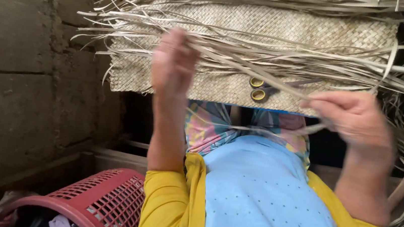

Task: Trimming the ends of dried plant strips using scissors to prepare them for weaving

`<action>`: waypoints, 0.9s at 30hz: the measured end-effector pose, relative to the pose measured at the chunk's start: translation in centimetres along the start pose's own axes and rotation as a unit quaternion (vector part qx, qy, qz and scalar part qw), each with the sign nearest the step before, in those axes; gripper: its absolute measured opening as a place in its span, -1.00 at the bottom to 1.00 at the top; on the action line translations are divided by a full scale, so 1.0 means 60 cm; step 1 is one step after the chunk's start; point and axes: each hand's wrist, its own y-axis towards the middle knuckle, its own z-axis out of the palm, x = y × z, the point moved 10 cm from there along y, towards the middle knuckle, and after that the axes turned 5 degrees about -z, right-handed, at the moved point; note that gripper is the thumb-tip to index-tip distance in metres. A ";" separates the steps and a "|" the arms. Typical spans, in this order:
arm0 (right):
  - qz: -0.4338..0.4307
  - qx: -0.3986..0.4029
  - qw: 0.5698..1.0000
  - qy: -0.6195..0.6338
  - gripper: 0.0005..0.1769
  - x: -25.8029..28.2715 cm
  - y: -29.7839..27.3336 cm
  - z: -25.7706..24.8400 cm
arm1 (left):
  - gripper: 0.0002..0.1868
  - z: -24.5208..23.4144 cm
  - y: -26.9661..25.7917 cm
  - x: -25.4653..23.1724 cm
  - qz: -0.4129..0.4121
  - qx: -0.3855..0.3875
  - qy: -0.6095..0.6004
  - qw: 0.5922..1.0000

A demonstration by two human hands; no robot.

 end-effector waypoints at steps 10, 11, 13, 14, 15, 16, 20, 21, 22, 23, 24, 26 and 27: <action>0.003 -0.200 0.980 -0.009 -0.92 -0.012 -0.045 -0.104 | -0.77 -0.074 -0.025 -0.123 0.302 -0.225 0.218 0.900; -0.025 -0.221 0.971 0.084 -0.89 -0.008 -0.023 -0.084 | -0.87 -0.008 -0.045 -0.096 0.382 -0.186 0.432 0.795; -0.029 -0.153 0.979 0.131 -0.92 0.005 0.026 -0.024 | -0.85 0.073 -0.063 0.010 0.276 -0.075 0.467 0.837; -0.028 -0.086 0.980 0.175 -0.92 0.012 0.048 0.018 | -0.80 0.120 -0.071 0.095 0.157 0.038 0.486 0.859; -0.026 -0.082 0.981 0.176 -0.92 0.013 0.070 0.041 | -0.80 0.141 -0.074 0.104 0.156 0.034 0.488 0.858; -0.030 -0.075 0.978 0.191 -0.94 0.015 0.088 0.066 | -0.80 0.148 -0.071 0.136 0.068 0.041 0.378 0.922; 0.069 0.068 0.960 0.261 -0.88 -0.061 0.129 0.118 | -0.82 0.119 -0.019 0.124 0.083 0.023 0.228 0.970; 0.072 0.067 0.960 0.261 -0.88 -0.060 0.128 0.113 | -0.82 0.102 0.003 0.112 0.081 0.023 0.226 0.970; 0.091 0.078 0.960 0.255 -0.88 -0.063 0.127 0.115 | -0.83 0.091 0.019 0.079 0.139 0.033 0.214 0.966; 0.110 0.089 0.958 0.248 -0.88 -0.067 0.125 0.117 | -0.82 0.080 0.034 0.046 0.197 0.043 0.201 0.959; 0.111 0.090 0.958 0.249 -0.88 -0.072 0.123 0.114 | -0.82 0.071 0.047 0.032 0.197 0.042 0.202 0.959; 0.125 0.094 0.963 0.218 -0.81 -0.089 0.118 0.106 | -0.80 0.045 0.069 -0.005 0.222 -0.007 0.266 0.938; 0.127 0.094 0.963 0.219 -0.81 -0.092 0.117 0.104 | -0.80 0.030 0.084 -0.006 0.220 -0.008 0.266 0.938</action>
